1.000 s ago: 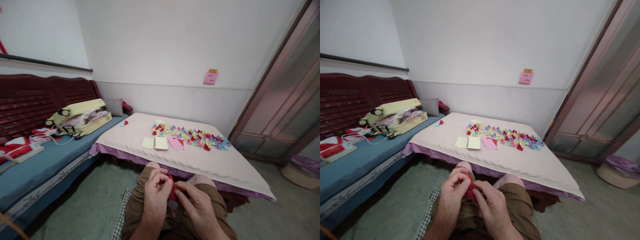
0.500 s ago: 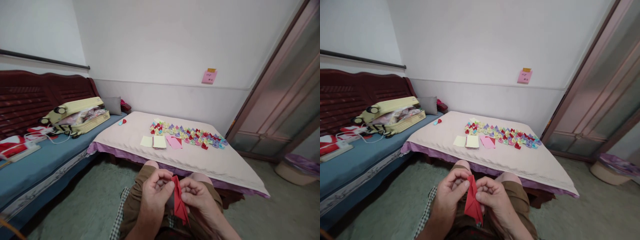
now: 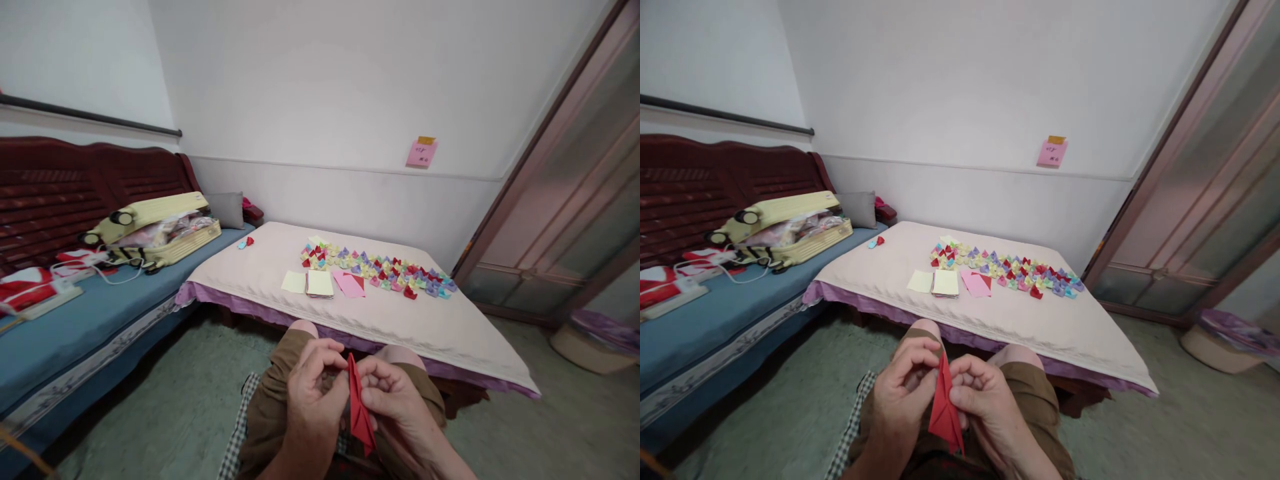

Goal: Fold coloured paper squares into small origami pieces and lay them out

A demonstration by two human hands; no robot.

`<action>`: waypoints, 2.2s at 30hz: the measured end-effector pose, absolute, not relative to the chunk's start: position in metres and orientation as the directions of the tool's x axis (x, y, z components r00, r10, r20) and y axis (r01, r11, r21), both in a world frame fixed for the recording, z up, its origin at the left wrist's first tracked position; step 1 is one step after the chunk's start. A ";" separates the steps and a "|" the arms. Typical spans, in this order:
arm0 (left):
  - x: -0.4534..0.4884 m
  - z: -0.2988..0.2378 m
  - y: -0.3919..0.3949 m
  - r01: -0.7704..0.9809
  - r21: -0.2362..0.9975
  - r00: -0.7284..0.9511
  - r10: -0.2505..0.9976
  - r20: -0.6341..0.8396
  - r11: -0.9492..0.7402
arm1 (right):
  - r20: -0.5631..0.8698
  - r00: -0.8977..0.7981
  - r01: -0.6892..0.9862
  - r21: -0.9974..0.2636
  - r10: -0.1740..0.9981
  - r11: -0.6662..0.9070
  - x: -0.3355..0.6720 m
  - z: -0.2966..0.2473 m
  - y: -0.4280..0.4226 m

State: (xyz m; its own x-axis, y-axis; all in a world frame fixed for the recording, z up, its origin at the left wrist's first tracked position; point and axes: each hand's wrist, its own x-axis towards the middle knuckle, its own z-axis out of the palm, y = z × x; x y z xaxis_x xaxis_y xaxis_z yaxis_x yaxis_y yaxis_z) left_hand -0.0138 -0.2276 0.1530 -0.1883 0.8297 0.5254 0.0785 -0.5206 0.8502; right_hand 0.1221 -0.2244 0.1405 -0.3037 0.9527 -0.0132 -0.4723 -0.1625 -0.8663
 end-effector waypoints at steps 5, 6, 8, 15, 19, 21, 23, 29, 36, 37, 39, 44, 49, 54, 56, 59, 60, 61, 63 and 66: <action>-0.016 0.157 -0.233 0.313 0.744 -0.155 0.741 0.653 -0.591 | -0.011 -0.323 -0.489 -0.854 0.946 -0.177 0.123 0.141 -0.222; -0.016 0.158 -0.235 0.319 0.734 -0.129 0.740 0.660 -0.600 | -0.010 -0.326 -0.495 -0.850 0.945 -0.180 0.124 0.142 -0.222; -0.018 0.162 -0.237 0.293 0.745 -0.094 0.758 0.646 -0.599 | -0.013 -0.322 -0.511 -0.839 0.946 -0.186 0.125 0.142 -0.223; -0.024 0.167 -0.226 -0.073 0.957 -0.062 0.959 0.276 -0.280 | -0.023 -0.330 -0.514 -0.834 0.944 -0.200 0.126 0.142 -0.224; -0.026 0.172 -0.222 -0.001 0.963 0.076 0.960 0.269 -0.269 | -0.011 -0.339 -0.503 -0.843 0.941 -0.191 0.127 0.139 -0.221; -0.025 0.173 -0.222 0.023 0.959 0.088 0.956 0.278 -0.281 | -0.005 -0.352 -0.487 -0.853 0.936 -0.187 0.128 0.138 -0.221; -0.024 0.171 -0.221 0.021 0.956 0.074 0.955 0.289 -0.291 | 0.000 -0.351 -0.462 -0.870 0.936 -0.174 0.129 0.138 -0.220; -0.024 0.162 -0.216 -0.100 0.984 0.143 0.976 0.163 -0.149 | -0.019 -0.319 -0.370 -0.918 0.948 -0.143 0.136 0.147 -0.220; -0.026 0.159 -0.212 -0.107 0.992 0.224 0.970 0.096 -0.073 | -0.001 -0.280 -0.172 -0.984 0.960 -0.051 0.139 0.162 -0.219; -0.026 0.157 -0.211 -0.106 0.992 0.218 0.972 0.091 -0.069 | 0.005 -0.289 -0.157 -0.987 0.957 -0.042 0.138 0.163 -0.219; -0.025 0.154 -0.211 -0.147 0.988 0.194 0.979 0.065 -0.037 | 0.023 -0.299 -0.149 -0.988 0.954 -0.023 0.138 0.163 -0.219; -0.023 0.146 -0.210 -0.363 0.924 0.212 0.976 -0.042 0.119 | 0.099 -0.348 -0.057 -0.995 0.932 0.085 0.145 0.161 -0.217; -0.021 0.144 -0.207 -0.550 0.792 0.289 0.950 -0.118 0.265 | 0.118 -0.417 -0.002 -0.992 0.901 0.129 0.149 0.161 -0.215; -0.019 0.143 -0.209 -0.623 0.692 0.358 0.920 -0.162 0.364 | 0.287 -0.348 -0.050 -0.956 0.893 0.288 0.144 0.159 -0.212; -0.017 0.141 -0.211 -0.611 0.662 0.386 0.893 -0.230 0.434 | 0.340 -0.322 -0.042 -0.938 0.884 0.345 0.142 0.159 -0.210; -0.011 0.134 -0.212 -0.585 0.590 0.463 0.827 -0.319 0.556 | 0.355 -0.294 -0.082 -0.934 0.887 0.347 0.141 0.158 -0.209; -0.009 0.132 -0.211 -0.582 0.582 0.474 0.818 -0.326 0.569 | 0.339 -0.276 -0.107 -0.941 0.899 0.322 0.141 0.158 -0.208; -0.007 0.130 -0.211 -0.583 0.584 0.467 0.821 -0.328 0.565 | 0.317 -0.255 -0.125 -0.948 0.913 0.294 0.140 0.157 -0.208; -0.006 0.129 -0.210 -0.581 0.662 0.377 0.878 -0.297 0.473 | 0.274 -0.198 -0.123 -0.960 0.941 0.253 0.140 0.155 -0.208; -0.010 0.137 -0.213 -0.413 0.904 0.037 0.994 -0.102 0.108 | 0.234 -0.127 -0.060 -0.972 0.964 0.228 0.139 0.153 -0.210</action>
State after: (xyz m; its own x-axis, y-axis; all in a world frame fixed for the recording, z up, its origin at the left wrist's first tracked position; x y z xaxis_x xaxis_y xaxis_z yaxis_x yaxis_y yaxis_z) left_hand -0.0102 -0.2125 0.1369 0.0371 0.9941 -0.1022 -0.4134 0.1084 0.9041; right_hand 0.1386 -0.2096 0.1534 -0.1270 0.9639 0.2342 -0.0598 0.2282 -0.9718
